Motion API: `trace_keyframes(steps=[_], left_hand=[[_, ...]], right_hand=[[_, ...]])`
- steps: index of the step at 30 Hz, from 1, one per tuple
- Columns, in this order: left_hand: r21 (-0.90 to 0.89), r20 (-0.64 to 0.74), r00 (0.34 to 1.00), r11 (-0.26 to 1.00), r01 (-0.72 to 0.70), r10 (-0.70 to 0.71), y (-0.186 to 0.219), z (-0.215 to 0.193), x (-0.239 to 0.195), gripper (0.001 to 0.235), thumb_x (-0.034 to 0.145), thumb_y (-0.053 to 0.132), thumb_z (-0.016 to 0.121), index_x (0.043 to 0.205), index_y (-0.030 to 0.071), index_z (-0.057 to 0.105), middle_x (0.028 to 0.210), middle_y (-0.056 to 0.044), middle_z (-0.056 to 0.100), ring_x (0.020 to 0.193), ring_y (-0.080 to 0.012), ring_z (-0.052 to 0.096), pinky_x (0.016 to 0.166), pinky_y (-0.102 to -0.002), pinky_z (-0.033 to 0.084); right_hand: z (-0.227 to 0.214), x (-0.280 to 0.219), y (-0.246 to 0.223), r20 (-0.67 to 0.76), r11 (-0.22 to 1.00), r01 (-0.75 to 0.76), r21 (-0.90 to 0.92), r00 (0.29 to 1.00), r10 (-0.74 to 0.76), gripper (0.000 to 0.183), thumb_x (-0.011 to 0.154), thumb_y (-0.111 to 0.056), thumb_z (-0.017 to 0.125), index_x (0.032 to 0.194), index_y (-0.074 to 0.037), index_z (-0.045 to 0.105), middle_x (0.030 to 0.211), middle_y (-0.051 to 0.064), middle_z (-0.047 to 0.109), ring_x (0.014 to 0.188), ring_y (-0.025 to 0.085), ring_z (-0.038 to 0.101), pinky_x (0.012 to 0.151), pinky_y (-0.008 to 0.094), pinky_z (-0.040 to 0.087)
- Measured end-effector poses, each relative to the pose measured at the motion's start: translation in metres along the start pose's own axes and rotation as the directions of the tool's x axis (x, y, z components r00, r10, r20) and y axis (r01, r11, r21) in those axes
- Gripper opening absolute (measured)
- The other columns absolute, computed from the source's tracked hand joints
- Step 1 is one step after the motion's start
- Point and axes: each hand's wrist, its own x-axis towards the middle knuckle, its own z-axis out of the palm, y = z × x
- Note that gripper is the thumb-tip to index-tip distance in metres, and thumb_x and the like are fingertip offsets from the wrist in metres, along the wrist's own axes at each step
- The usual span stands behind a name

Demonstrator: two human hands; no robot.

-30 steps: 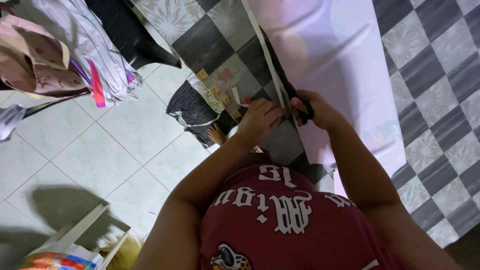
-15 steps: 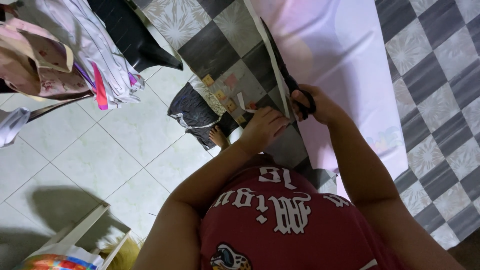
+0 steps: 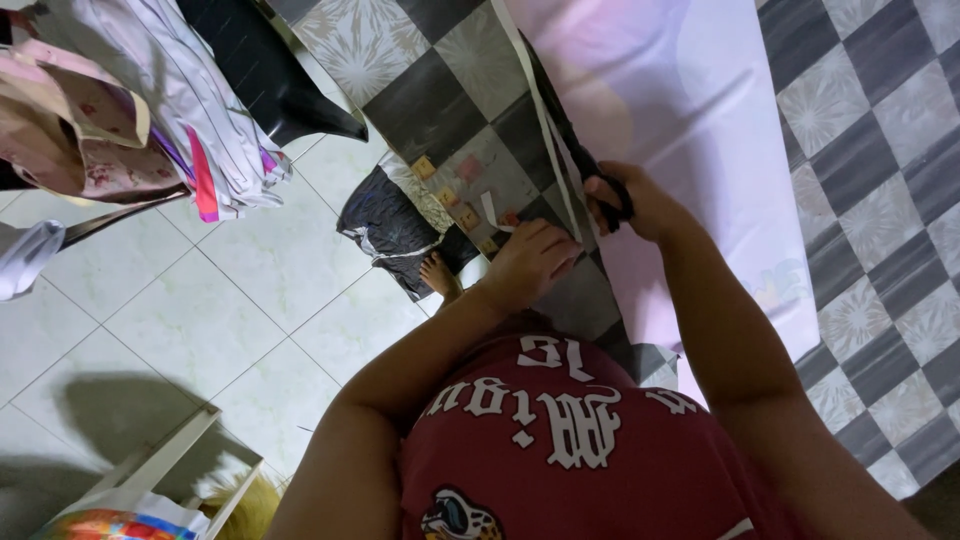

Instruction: Cutting a garment pattern from a printed fabric sheet using scissors and then folding the cut piece.

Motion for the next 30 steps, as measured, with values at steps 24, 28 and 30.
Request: trace_keyframes(steps=[24, 28, 30], left_hand=[[-0.018, 0.017, 1.0, 1.0, -0.012, 0.012, -0.009, 0.005, -0.013, 0.004, 0.085, 0.006, 0.063, 0.084, 0.003, 0.06, 0.076, -0.011, 0.054, 0.065, -0.0271, 0.053, 0.055, -0.034, 0.042], [-0.045, 0.008, 1.0, 0.999, 0.006, -0.006, -0.01, 0.005, -0.016, 0.004, 0.086, 0.006, 0.062, 0.084, 0.003, 0.06, 0.076, -0.012, 0.055, 0.064, -0.028, 0.053, 0.055, -0.034, 0.042], [0.006, 0.041, 0.999, 1.0, -0.021, 0.021, -0.01, 0.002, -0.014, 0.004, 0.086, 0.007, 0.061, 0.085, 0.003, 0.062, 0.076, -0.011, 0.055, 0.064, -0.0262, 0.053, 0.057, -0.033, 0.042]], right_hand=[[-0.001, 0.023, -0.026, 0.0, 0.999, -0.004, -0.047, 1.0, 0.004, 0.047, 0.095, -0.043, 0.062, 0.077, -0.001, 0.052, 0.062, 0.012, 0.054, 0.051, 0.022, 0.056, 0.049, 0.038, 0.052], [0.002, 0.033, -0.035, -0.007, 0.999, 0.0, -0.04, 1.0, 0.0, 0.045, 0.098, -0.042, 0.059, 0.077, -0.002, 0.053, 0.062, 0.01, 0.054, 0.051, 0.019, 0.056, 0.049, 0.034, 0.052], [0.003, 0.036, -0.043, -0.023, 0.999, 0.015, -0.031, 1.0, -0.016, 0.047, 0.094, -0.045, 0.064, 0.076, -0.003, 0.054, 0.06, 0.01, 0.054, 0.051, 0.02, 0.057, 0.047, 0.033, 0.05]])
